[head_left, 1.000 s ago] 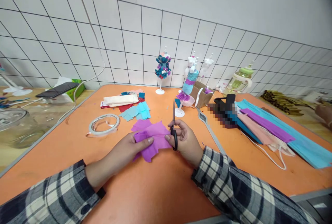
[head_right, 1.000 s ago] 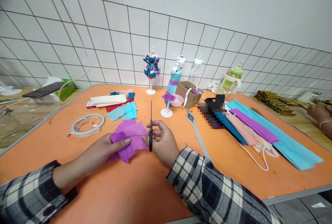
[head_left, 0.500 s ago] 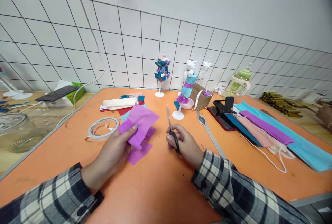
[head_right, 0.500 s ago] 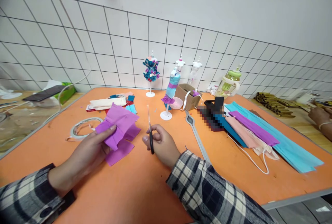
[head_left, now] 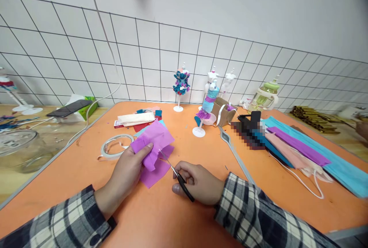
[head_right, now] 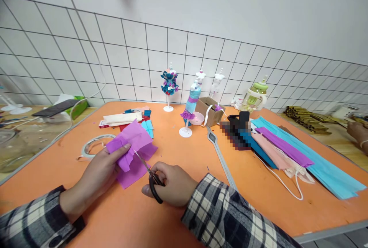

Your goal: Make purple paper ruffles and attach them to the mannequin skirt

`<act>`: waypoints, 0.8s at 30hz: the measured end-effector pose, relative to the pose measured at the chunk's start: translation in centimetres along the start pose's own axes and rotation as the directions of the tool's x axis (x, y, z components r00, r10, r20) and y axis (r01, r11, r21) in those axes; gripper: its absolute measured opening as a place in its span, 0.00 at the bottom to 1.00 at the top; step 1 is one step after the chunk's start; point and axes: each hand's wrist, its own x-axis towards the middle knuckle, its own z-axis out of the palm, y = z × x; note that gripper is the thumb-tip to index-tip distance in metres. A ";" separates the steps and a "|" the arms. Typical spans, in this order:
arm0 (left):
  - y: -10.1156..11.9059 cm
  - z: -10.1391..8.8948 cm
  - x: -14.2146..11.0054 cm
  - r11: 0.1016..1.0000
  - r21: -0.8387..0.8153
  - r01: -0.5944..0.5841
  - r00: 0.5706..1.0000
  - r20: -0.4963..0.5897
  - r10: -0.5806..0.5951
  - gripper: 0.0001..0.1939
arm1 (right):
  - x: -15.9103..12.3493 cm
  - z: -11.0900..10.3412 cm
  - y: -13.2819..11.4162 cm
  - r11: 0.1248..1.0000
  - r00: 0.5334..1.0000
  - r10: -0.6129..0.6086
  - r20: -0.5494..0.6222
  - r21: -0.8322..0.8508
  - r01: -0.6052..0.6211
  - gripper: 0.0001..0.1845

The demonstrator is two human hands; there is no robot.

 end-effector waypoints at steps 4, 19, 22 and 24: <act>-0.1 0.1 -0.2 0.999 0.010 0.043 0.999 0.023 -0.043 0.18 | 0.0 0.1 -0.1 1.000 1.000 0.003 -0.017 0.000 -0.003 0.13; -0.6 -0.1 -0.6 0.994 0.101 0.032 0.994 0.104 -0.042 0.16 | 0.0 0.3 -0.6 0.991 0.997 0.030 -0.072 0.130 -0.020 0.16; -0.5 -0.1 -0.6 0.994 0.106 0.041 0.994 0.098 -0.051 0.15 | 0.0 0.4 -0.8 0.972 0.997 0.075 -0.037 0.225 -0.065 0.17; -0.4 0.0 -0.6 0.995 0.097 0.037 0.995 0.091 -0.046 0.16 | 0.0 0.6 -0.9 0.954 0.995 0.101 -0.014 0.283 -0.093 0.19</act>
